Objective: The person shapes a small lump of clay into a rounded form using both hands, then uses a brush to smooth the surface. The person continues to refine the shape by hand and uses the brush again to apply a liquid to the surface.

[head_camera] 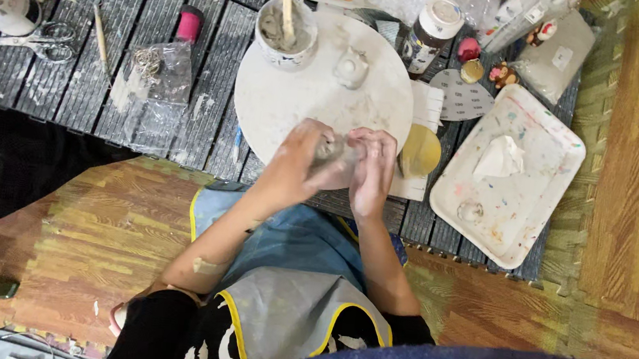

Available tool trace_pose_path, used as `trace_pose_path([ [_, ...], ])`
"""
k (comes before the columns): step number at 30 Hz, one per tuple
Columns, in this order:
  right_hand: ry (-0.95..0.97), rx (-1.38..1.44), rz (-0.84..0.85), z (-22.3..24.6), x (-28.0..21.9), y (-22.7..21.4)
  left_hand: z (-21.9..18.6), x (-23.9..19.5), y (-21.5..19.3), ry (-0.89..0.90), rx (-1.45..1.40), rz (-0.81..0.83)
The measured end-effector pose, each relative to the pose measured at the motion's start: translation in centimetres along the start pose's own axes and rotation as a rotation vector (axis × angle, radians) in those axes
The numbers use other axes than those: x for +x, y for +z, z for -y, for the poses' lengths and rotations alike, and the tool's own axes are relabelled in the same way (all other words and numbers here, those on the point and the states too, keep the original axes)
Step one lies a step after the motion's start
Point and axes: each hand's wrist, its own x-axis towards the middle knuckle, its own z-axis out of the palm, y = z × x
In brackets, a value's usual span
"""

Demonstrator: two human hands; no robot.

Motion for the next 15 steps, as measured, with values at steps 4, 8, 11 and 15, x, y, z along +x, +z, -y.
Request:
trace_pose_path([
  [4,-0.028,-0.207,0.119,0.6,0.0,1.2,0.1,-0.7,-2.7,-0.1,-0.309,-0.055],
  [8,0.075,-0.305,0.239,0.7,0.7,1.9,-0.1,-1.6,-3.9,-0.283,-0.302,0.033],
  [11,0.163,-0.303,0.177,0.6,1.7,2.1,-0.2,-1.4,-4.3,-0.248,-0.168,-0.003],
  [15,0.118,-0.419,0.27,0.2,2.6,2.1,0.1,-0.5,-4.1,-0.083,-0.019,-0.054],
])
